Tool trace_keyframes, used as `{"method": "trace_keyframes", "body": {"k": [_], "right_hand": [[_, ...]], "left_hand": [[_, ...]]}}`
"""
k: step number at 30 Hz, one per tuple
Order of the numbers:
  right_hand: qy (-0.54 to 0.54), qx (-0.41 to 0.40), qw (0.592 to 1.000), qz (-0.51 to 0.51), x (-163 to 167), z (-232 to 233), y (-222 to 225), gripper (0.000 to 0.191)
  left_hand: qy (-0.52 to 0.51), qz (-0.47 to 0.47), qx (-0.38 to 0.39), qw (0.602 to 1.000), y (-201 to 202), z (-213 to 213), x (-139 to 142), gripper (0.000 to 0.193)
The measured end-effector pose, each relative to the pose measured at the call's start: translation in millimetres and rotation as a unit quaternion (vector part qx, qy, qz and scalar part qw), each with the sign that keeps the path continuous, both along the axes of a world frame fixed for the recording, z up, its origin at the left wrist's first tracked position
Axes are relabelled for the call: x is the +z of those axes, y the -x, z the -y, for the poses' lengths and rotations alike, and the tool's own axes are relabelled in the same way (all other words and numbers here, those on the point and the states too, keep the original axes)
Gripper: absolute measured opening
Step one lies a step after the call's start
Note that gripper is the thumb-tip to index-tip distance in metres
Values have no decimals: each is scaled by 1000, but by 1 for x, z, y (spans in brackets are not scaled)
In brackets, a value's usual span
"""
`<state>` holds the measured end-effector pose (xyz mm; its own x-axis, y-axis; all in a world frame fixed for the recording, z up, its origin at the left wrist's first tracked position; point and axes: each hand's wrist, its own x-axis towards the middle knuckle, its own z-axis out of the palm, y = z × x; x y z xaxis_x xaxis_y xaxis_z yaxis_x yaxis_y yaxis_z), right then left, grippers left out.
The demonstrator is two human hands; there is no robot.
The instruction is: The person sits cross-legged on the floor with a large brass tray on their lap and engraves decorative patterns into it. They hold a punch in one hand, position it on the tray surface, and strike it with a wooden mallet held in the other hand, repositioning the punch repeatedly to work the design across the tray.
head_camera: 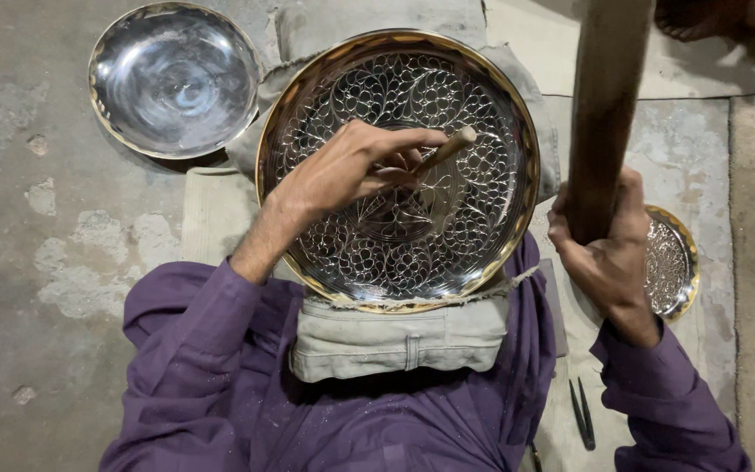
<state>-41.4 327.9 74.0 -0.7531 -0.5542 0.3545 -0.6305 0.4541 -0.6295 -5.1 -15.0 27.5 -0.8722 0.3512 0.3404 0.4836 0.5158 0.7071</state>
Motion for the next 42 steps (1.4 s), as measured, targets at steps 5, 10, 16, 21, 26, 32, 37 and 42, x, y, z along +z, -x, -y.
{"method": "trace_keyframes", "body": {"k": [5,10,16,21,26,32,37,42], "right_hand": [[-197,-16,974,-107,10,3,-1,68],[-112,-5,994,1,12,7,-6,63],[-59,-15,998,-4,-3,6,-8,55],[-135,-77,987,-42,-15,3,-8,54],[-128,5,991,-23,-14,0,-9,56],[-18,43,995,-82,-11,7,-16,39],[-12,-12,999,-29,-6,10,-14,44],[-140,-19,990,10,-4,9,-11,50]], "left_hand": [[-5,15,-2,1000,-4,0,1,61],[21,1,5,1000,-4,-3,1,62],[53,8,21,998,-4,-6,5,64],[41,5,11,999,-4,-4,3,63],[29,-31,6,999,-5,1,-6,66],[52,-27,22,998,-5,-1,-6,69],[58,-4,23,998,-6,-2,-4,63],[70,-52,21,996,-4,0,-1,63]]}}
